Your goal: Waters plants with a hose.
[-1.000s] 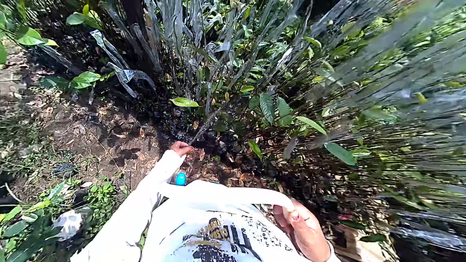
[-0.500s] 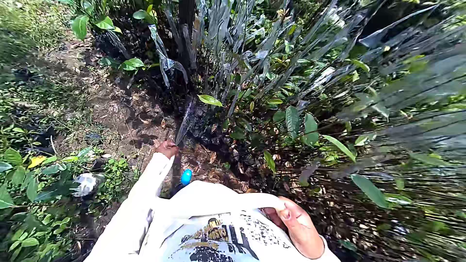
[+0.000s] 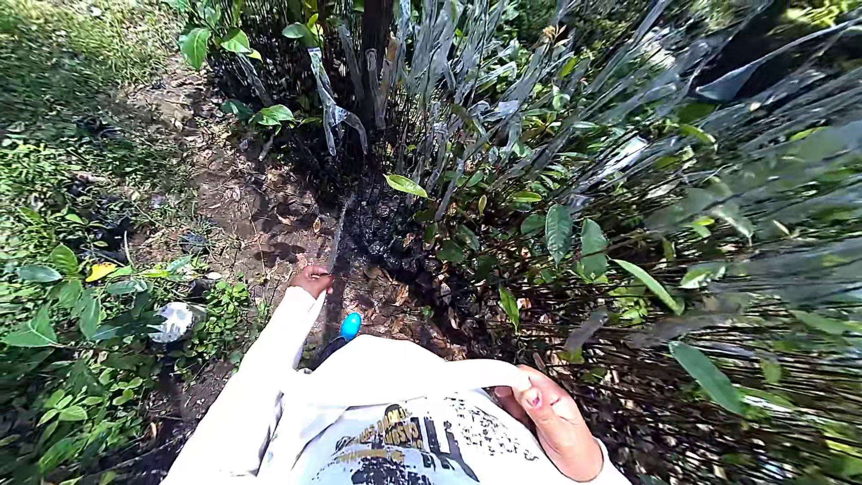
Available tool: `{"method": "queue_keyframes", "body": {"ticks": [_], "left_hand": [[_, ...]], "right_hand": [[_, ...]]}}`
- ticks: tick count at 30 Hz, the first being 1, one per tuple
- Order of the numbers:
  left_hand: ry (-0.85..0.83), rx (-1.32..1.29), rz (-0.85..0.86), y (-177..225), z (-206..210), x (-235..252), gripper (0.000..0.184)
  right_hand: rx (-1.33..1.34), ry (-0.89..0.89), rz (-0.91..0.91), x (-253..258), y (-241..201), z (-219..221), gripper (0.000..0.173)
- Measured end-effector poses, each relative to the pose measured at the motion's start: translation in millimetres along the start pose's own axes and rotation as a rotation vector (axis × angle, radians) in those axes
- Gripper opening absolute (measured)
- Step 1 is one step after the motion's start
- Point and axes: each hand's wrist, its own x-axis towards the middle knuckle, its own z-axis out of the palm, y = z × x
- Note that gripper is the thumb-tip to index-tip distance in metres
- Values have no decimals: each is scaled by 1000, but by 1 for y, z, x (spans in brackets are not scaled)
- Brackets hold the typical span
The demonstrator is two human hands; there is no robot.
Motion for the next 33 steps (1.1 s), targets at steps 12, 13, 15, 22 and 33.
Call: {"method": "queue_keyframes", "body": {"ticks": [12,13,15,22,33], "left_hand": [[-17,-10,-36,-10,-6,1,37],[-10,-16,-39,-12,-8,1,37],[21,-42,-44,-12,-13,2,36],[90,-21,-54,-7,-35,10,35],[115,40,12,10,-55,34,36]], "right_hand": [[34,-26,8,11,1,0,28],[20,-28,9,12,1,-1,28],[2,-22,18,15,0,0,27],[-21,-12,51,25,-1,5,26],[81,-22,63,41,2,19,24]]}}
